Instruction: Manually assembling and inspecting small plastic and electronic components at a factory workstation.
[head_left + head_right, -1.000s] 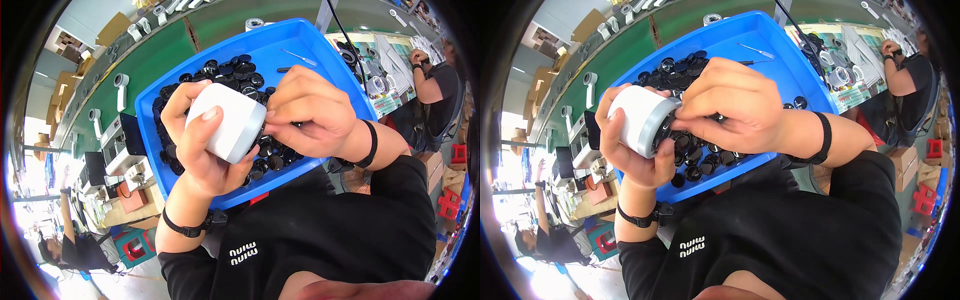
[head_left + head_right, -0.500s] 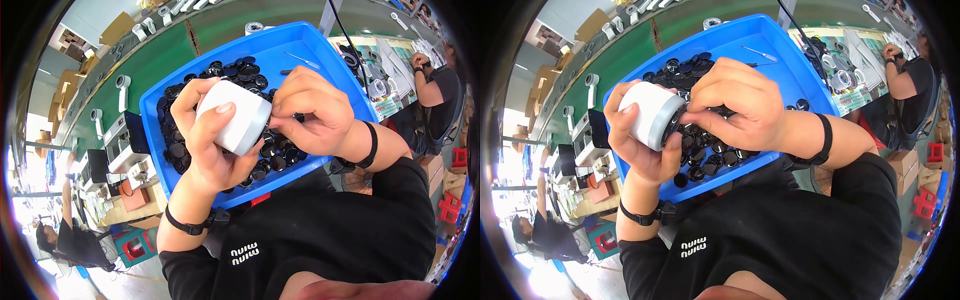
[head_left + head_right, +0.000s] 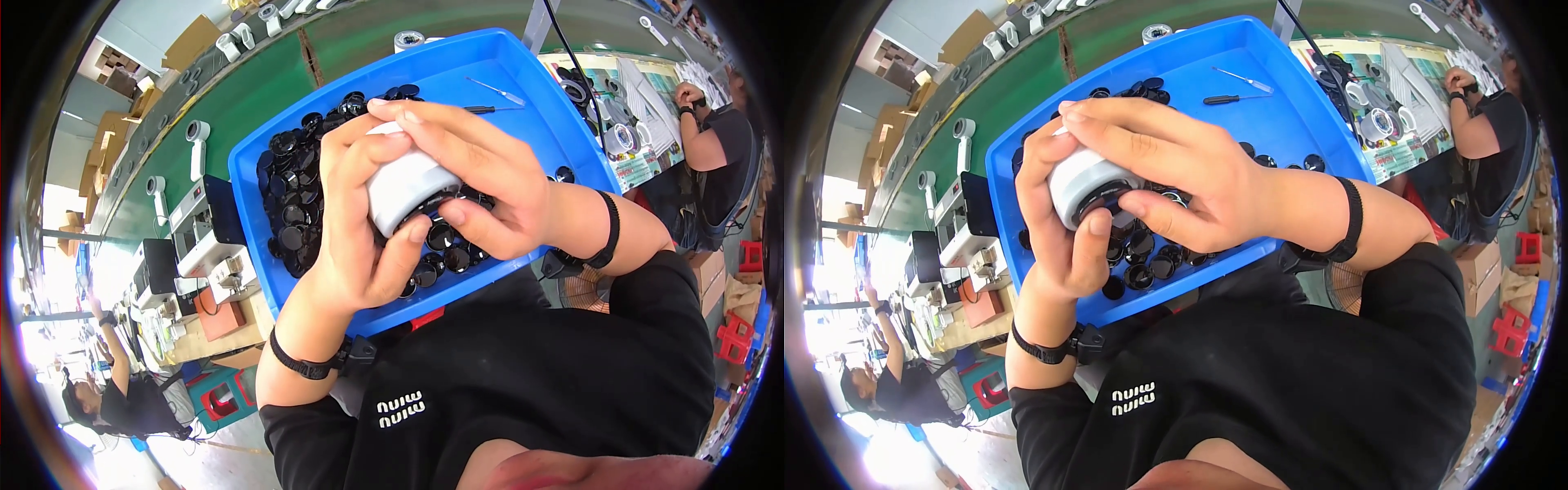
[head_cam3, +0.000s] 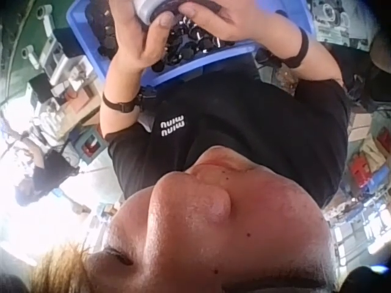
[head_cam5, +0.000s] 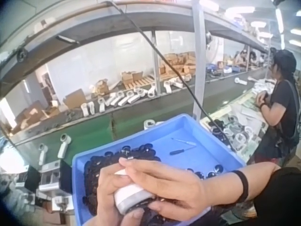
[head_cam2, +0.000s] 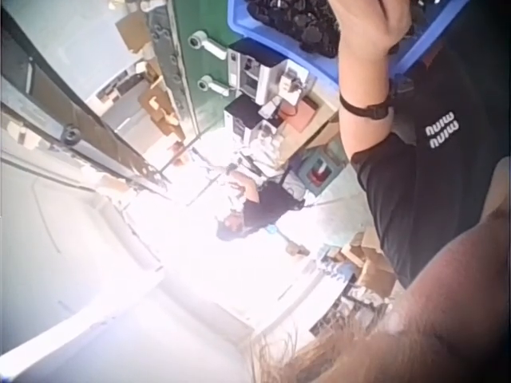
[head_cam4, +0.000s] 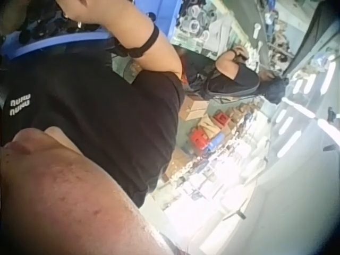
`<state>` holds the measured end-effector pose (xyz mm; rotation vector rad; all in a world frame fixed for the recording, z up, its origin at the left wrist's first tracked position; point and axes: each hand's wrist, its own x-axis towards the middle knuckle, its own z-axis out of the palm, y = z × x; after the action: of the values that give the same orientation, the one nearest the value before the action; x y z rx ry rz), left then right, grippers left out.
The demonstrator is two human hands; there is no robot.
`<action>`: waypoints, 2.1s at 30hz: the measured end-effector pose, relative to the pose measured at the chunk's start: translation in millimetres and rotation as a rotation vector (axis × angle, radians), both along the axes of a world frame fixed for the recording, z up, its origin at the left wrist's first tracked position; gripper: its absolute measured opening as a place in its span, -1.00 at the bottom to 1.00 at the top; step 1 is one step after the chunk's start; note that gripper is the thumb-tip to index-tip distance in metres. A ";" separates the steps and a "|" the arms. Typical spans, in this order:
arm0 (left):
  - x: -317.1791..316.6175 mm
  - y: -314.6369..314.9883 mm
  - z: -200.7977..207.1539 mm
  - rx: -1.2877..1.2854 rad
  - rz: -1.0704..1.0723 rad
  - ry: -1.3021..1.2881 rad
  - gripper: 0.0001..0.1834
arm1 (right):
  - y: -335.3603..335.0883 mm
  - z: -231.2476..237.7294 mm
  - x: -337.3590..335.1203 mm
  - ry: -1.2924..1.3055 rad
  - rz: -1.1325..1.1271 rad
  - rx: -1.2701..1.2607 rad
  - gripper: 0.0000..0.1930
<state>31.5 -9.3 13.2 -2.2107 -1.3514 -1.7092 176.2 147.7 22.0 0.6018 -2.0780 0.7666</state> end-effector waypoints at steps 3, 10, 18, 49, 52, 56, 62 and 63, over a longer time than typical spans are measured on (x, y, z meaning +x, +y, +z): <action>-0.7 0.3 -0.9 -0.028 0.017 -0.010 -0.33 | -3.5 2.1 0.7 -0.020 -0.009 -0.082 -0.39; 3.6 -3.9 -1.5 -0.150 0.010 -0.148 -0.39 | -0.8 -3.4 -1.4 -0.004 0.000 -0.124 -0.43; 4.2 4.3 -1.2 -0.390 -0.260 -0.749 -0.24 | -4.0 -9.0 -1.1 -0.224 -0.060 -0.421 -0.55; -296.6 156.2 -38.7 -1.069 0.926 0.266 -0.18 | 38.3 -4.9 -21.7 -0.137 -0.274 -0.823 -0.49; -288.2 178.2 -58.5 -1.187 0.910 0.328 -0.12 | 42.7 -1.0 -15.6 -0.101 -0.300 -0.803 -0.53; -264.1 220.8 -46.2 -1.399 0.953 0.545 -0.34 | 37.5 1.0 -7.8 -0.177 -0.268 -0.898 -0.62; -186.9 271.3 -31.1 -1.177 0.745 0.104 -0.45 | 43.6 -5.2 -6.7 -0.163 -0.375 -0.850 -0.66; -174.4 273.1 -37.8 -1.237 0.739 0.151 -0.39 | 45.1 -4.6 -6.4 -0.148 -0.446 -0.791 -0.68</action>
<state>-143.0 263.8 -24.6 -1.5401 -3.1054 -0.3908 169.7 192.8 17.4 -0.3491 -1.7288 1.2686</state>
